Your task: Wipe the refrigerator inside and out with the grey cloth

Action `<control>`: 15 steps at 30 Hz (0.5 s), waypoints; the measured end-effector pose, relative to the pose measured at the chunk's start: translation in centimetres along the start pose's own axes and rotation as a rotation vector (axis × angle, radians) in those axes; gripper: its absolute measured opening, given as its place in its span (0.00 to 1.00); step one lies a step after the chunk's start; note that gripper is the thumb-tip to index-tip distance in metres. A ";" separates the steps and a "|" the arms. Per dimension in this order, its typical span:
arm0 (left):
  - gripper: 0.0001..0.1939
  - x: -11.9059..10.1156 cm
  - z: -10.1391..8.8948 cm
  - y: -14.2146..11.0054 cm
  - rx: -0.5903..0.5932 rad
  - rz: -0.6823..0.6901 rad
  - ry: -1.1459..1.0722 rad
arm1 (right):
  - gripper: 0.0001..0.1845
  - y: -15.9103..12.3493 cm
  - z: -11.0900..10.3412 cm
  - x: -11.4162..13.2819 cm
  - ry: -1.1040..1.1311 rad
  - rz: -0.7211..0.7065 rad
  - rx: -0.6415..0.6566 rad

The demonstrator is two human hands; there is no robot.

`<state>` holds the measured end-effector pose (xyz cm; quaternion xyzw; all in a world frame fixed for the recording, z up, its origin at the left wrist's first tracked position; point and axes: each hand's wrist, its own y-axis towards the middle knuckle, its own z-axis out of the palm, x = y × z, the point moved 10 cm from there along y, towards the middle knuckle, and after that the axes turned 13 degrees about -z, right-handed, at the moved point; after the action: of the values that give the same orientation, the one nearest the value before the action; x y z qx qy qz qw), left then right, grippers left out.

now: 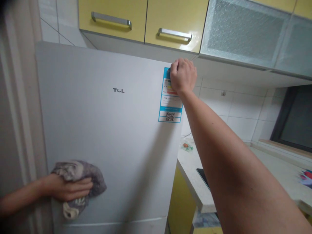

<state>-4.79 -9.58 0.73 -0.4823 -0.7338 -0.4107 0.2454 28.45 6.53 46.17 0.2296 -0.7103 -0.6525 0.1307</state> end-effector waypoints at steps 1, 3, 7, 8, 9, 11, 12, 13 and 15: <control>0.11 3.5 -1.9 -0.1 -0.041 -0.060 0.022 | 0.20 0.0 0.1 0.0 0.025 0.004 0.002; 0.09 12.0 -6.3 0.9 -0.156 -0.309 0.116 | 0.19 -0.1 0.1 0.0 0.054 0.016 -0.006; 0.25 27.0 -15.4 3.7 -0.506 -1.088 0.398 | 0.17 -0.2 -0.2 0.3 -0.001 0.036 -0.038; 0.30 29.0 -17.1 4.4 -0.605 -1.255 0.386 | 0.17 -0.3 -0.3 0.4 -0.017 0.040 -0.039; 0.33 30.6 -17.8 5.8 -0.630 -1.366 0.334 | 0.18 -0.4 -0.4 0.4 -0.024 0.044 -0.037; 0.32 32.1 -19.1 9.8 -0.675 -1.434 0.271 | 0.18 -0.5 -0.6 0.3 0.001 0.049 -0.025; 0.31 32.3 -19.5 12.5 -0.647 -1.394 0.252 | 0.19 -0.5 -0.6 0.1 0.032 0.050 -0.015; 0.31 32.3 -19.8 15.2 -0.622 -1.335 0.255 | 0.21 -0.4 -0.6 -0.1 0.073 0.048 0.003; 0.32 31.6 -19.6 20.7 -0.500 -1.180 0.265 | 0.26 0.0 -0.2 -0.8 0.170 0.035 0.076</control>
<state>0.23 -5.96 42.88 0.0136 -0.7211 -0.6908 -0.0524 29.29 6.76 46.24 0.2765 -0.7247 -0.6010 0.1929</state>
